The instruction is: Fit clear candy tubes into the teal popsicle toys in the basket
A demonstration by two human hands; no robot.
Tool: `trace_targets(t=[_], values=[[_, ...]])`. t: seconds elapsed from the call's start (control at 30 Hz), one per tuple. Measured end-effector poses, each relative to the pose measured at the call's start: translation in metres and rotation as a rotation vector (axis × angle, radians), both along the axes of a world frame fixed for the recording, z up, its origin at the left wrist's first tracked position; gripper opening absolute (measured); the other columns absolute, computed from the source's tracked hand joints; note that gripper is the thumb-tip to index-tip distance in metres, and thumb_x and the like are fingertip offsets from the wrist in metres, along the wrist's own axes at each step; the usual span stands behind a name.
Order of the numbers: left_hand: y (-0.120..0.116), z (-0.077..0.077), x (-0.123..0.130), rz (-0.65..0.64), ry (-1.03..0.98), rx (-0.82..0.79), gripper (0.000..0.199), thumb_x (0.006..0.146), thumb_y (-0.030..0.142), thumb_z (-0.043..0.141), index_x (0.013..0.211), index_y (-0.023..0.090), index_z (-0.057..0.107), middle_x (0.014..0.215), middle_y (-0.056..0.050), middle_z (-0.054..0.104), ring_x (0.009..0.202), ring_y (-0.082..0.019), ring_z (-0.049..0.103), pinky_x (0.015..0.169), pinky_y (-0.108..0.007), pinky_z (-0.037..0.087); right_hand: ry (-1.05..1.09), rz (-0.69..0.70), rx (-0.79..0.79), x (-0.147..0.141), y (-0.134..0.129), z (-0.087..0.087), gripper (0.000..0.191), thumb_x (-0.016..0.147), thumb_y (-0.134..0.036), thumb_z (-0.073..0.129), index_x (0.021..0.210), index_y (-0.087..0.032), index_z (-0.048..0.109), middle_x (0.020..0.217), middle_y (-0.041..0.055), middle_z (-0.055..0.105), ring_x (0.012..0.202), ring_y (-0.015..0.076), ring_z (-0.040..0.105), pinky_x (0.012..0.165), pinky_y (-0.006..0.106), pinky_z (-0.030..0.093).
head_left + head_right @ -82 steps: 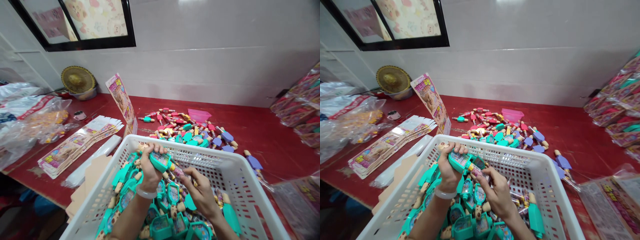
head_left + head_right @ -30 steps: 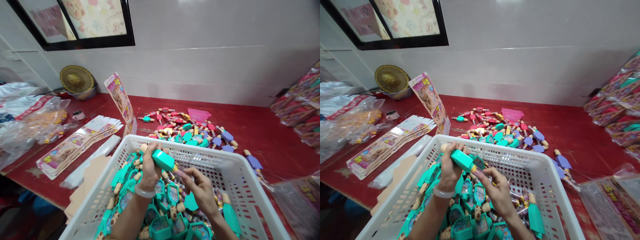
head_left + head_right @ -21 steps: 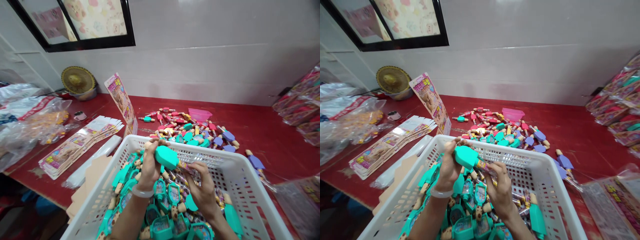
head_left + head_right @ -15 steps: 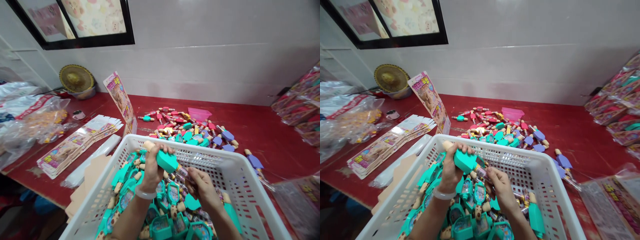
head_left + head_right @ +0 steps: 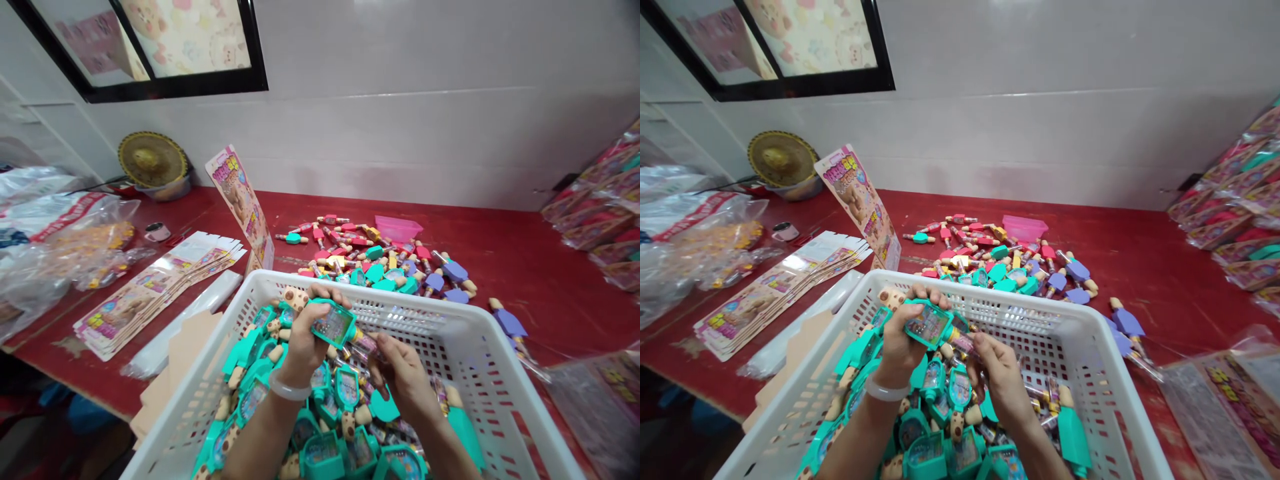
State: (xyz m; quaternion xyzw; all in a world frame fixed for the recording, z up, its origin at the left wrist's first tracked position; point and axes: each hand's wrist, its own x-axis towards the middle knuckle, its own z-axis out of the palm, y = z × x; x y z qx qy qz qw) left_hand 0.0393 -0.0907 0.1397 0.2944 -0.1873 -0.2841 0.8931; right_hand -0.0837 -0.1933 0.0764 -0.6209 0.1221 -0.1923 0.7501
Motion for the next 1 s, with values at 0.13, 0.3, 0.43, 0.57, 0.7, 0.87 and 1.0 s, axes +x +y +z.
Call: trace_targets(t=[0.13,0.3,0.43,0.57,0.7,0.87,1.0], values=[[-0.001,-0.004,0.004,0.103,-0.037,0.133,0.026,0.074,0.027,0.073,0.095,0.019,0.059,0.098,-0.003,0.065,0.092,-0.019,0.064,0.080,-0.028,0.051,-0.241,-0.371,-0.437,-0.002,-0.005,0.003,0.020,0.089,-0.030,0.068,0.109,-0.024,0.069,0.100,0.0058,0.066,0.092,0.0210,0.062,0.081,0.032,0.052],[0.002,-0.010,0.004,0.045,-0.059,0.247,0.034,0.075,0.031,0.073,0.105,0.020,0.060,0.100,-0.005,0.067,0.091,-0.020,0.065,0.078,-0.029,0.053,-0.190,-0.417,-0.526,-0.010,-0.012,0.008,0.021,0.091,-0.030,0.067,0.110,-0.024,0.069,0.089,0.0036,0.066,0.081,0.0188,0.063,0.071,0.029,0.052],[0.009,-0.004,0.002,-0.003,-0.124,0.202,0.033,0.071,0.025,0.074,0.102,0.019,0.062,0.101,-0.007,0.068,0.097,-0.025,0.065,0.080,-0.033,0.054,-0.071,-0.125,-0.170,-0.012,-0.012,0.006,0.030,0.099,-0.044,0.053,0.104,-0.018,0.068,0.047,-0.0060,0.046,0.036,0.0090,0.037,0.036,0.021,0.029],[0.003,0.000,0.003,0.017,-0.080,0.159,0.036,0.073,0.025,0.075,0.105,0.019,0.060,0.103,-0.006,0.068,0.098,-0.025,0.066,0.084,-0.034,0.053,-0.135,-0.255,-0.426,-0.008,-0.009,0.006,0.020,0.094,-0.035,0.063,0.107,-0.021,0.068,0.073,0.0014,0.066,0.060,0.0156,0.060,0.052,0.024,0.049],[-0.006,-0.005,0.006,0.113,-0.004,0.184,0.040,0.075,0.035,0.078,0.107,0.017,0.060,0.100,-0.007,0.070,0.094,-0.023,0.068,0.083,-0.032,0.053,-0.406,-0.513,-0.906,-0.008,-0.007,0.009,0.038,0.090,-0.011,0.063,0.123,-0.029,0.063,0.112,0.0063,0.063,0.104,0.0229,0.061,0.089,0.036,0.052],[-0.004,-0.010,0.011,0.200,0.038,0.297,0.052,0.062,0.038,0.088,0.099,0.015,0.062,0.084,-0.003,0.070,0.077,-0.017,0.067,0.072,-0.025,0.053,-0.280,-0.470,-0.865,-0.011,-0.007,0.009,0.021,0.091,-0.023,0.067,0.111,-0.022,0.065,0.090,0.0041,0.068,0.079,0.0200,0.064,0.071,0.030,0.054],[-0.002,-0.009,0.011,0.172,-0.030,0.281,0.052,0.060,0.039,0.089,0.099,0.015,0.063,0.083,-0.003,0.070,0.076,-0.017,0.066,0.070,-0.024,0.052,-0.079,-0.269,-0.515,-0.011,-0.005,0.007,0.040,0.102,-0.039,0.045,0.068,-0.020,0.056,0.050,-0.0037,0.046,0.044,0.0126,0.044,0.042,0.024,0.039]])
